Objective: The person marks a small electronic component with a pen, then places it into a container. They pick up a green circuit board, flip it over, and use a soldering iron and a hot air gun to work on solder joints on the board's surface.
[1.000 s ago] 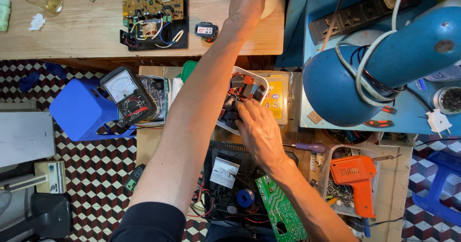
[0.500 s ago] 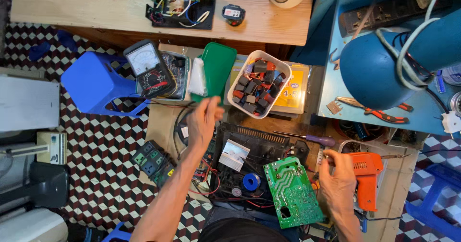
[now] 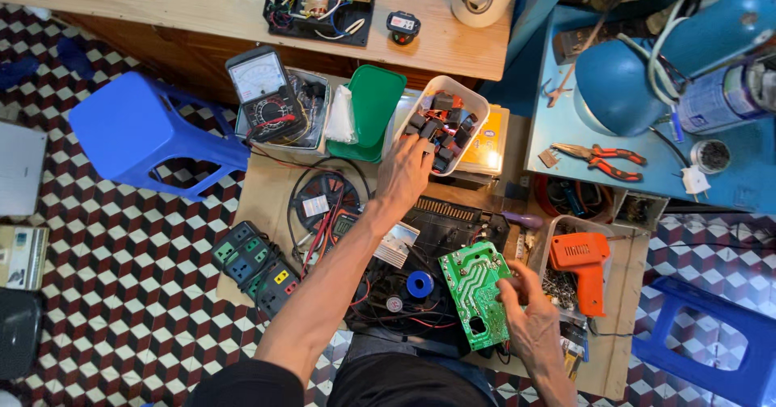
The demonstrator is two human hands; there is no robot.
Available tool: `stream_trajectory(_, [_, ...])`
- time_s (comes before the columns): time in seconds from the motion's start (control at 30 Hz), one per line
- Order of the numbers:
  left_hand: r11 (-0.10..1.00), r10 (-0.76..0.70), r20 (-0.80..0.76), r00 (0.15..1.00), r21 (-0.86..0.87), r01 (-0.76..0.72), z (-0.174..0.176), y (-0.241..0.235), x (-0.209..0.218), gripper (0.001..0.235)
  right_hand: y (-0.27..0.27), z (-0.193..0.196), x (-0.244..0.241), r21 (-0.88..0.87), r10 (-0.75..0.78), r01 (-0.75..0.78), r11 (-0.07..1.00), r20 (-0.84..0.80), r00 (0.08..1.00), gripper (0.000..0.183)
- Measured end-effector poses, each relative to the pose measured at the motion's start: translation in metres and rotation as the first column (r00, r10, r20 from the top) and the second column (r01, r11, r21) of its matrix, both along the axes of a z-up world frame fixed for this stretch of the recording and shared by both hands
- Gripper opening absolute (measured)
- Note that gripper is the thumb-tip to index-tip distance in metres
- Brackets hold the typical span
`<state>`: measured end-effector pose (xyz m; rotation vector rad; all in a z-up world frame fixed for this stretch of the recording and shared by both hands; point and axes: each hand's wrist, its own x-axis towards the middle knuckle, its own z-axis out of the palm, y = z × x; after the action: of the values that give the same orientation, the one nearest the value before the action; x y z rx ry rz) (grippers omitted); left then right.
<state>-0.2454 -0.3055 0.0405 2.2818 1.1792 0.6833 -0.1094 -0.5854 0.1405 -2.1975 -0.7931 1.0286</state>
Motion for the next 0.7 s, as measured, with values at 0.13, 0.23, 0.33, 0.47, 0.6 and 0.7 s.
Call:
stream_trajectory(0.13, [0.993, 0.045, -0.336, 0.941, -0.091, -0.080, -0.017, 0.033, 0.060, 0.060, -0.025, 0.003, -0.015, -0.120, -0.090, 0.089, 0.989, -0.011, 0.996, 0.044])
stream_trajectory(0.23, [0.993, 0.034, -0.393, 0.919, -0.088, -0.075, -0.027, 0.026, 0.079, 0.066, -0.030, 0.004, -0.017, -0.153, -0.176, 0.164, 0.975, -0.073, 0.982, 0.043])
stream_trajectory(0.33, [0.999, -0.024, -0.326, 0.945, -0.041, 0.011, -0.036, 0.016, 0.076, 0.049, -0.012, 0.005, -0.008, -0.137, -0.158, 0.143, 0.980, -0.104, 0.982, 0.041])
stream_trajectory(0.47, [0.983, -0.162, -0.213, 0.964, 0.051, 0.177, -0.030, 0.022, 0.036, 0.046, 0.052, -0.001, 0.012, -0.012, 0.055, -0.056, 0.998, -0.100, 0.993, 0.037])
stream_trajectory(0.6, [0.976, -0.099, 0.070, 0.993, 0.201, 0.083, 0.000, 0.013, -0.002, 0.038, 0.158, -0.025, 0.043, 0.393, 0.167, -0.298, 0.870, 0.334, 0.928, 0.023])
stream_trajectory(0.7, [0.848, 0.386, 0.047, 0.921, -0.411, -0.335, 0.017, -0.012, -0.018, 0.048, 0.229, -0.044, 0.063, 0.382, 0.095, -0.312, 0.870, 0.491, 0.866, 0.031])
